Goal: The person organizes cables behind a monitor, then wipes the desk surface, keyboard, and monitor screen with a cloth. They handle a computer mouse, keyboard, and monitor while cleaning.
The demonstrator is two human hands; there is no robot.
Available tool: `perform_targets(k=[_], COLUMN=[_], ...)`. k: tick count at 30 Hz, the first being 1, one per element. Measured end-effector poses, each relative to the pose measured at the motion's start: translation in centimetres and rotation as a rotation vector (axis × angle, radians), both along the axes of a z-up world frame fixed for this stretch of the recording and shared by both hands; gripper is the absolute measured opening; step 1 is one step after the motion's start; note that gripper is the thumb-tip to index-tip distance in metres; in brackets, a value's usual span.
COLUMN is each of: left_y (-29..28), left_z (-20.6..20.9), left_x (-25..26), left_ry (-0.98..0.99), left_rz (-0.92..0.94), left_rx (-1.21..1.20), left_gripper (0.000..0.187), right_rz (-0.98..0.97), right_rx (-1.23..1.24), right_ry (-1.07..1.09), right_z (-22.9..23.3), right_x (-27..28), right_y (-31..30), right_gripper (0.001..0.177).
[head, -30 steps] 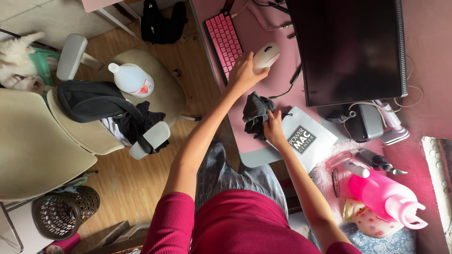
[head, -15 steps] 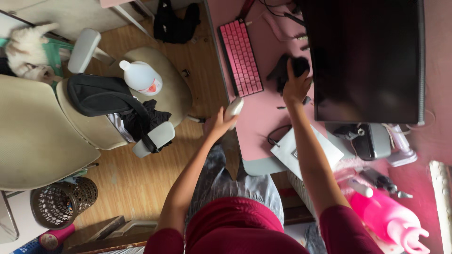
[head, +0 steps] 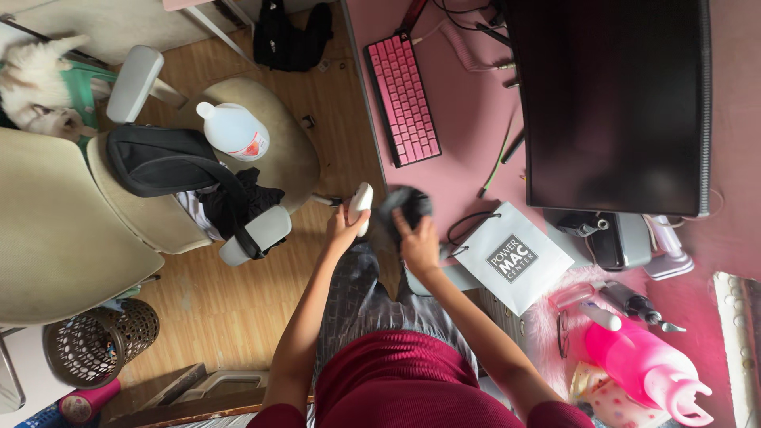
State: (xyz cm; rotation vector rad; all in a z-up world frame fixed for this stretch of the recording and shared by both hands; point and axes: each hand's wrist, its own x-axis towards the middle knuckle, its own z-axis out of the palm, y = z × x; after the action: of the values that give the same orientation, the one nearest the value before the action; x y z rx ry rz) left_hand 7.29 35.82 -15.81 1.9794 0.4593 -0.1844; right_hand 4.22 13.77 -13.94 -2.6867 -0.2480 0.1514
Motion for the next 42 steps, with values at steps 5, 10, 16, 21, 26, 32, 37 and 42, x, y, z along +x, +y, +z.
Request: perform_targets(k=[5,10,16,21,26,32,37,42], left_y=[-0.1,-1.0,-6.8,-9.8,-11.4,-11.3,-11.0,-11.2], left_z=[0.4,0.5,0.7,2.4,2.8,3.0,2.8,2.4], left_x=[1.6,2.7,3.2,3.5,3.4,2.7,2.4,2.5], left_ry=[0.022,-0.024,-0.158,-0.110,-0.237,-0.243,-0.187,-0.233], left_rz=[0.045,-0.009,-0.145,-0.311,-0.358,-0.352,-0.363,-0.383], left_rx=[-0.038,-0.103,-0.157,0.046,0.086,0.089,0.049,0.096], left_gripper=[0.059,0.062,0.064,0.058,0.055,0.054,0.054,0.058], right_rz=[0.143,-0.027,0.115,-0.073,-0.351,-0.404,-0.208,-0.198], right_rx=[0.455,0.373,0.043,0.300,-0.343,-0.431,-0.595,-0.528], right_ry=[0.128,-0.019,0.125,0.066,0.011,0.169,-0.090,0.058], right_z=[2.3,5.1,5.6,0.9,-4.6,-8.3,-9.0,-8.7], right_x=[0.0,2.1,4.1,8.0,11.7,14.3,16.2,17.1], right_y=[0.9,-4.2,-10.1,-14.2,-15.6,-15.5,-15.9,-15.6], right_gripper=[0.075,0.076,0.069,0.026,0.034,0.031,0.018,0.041])
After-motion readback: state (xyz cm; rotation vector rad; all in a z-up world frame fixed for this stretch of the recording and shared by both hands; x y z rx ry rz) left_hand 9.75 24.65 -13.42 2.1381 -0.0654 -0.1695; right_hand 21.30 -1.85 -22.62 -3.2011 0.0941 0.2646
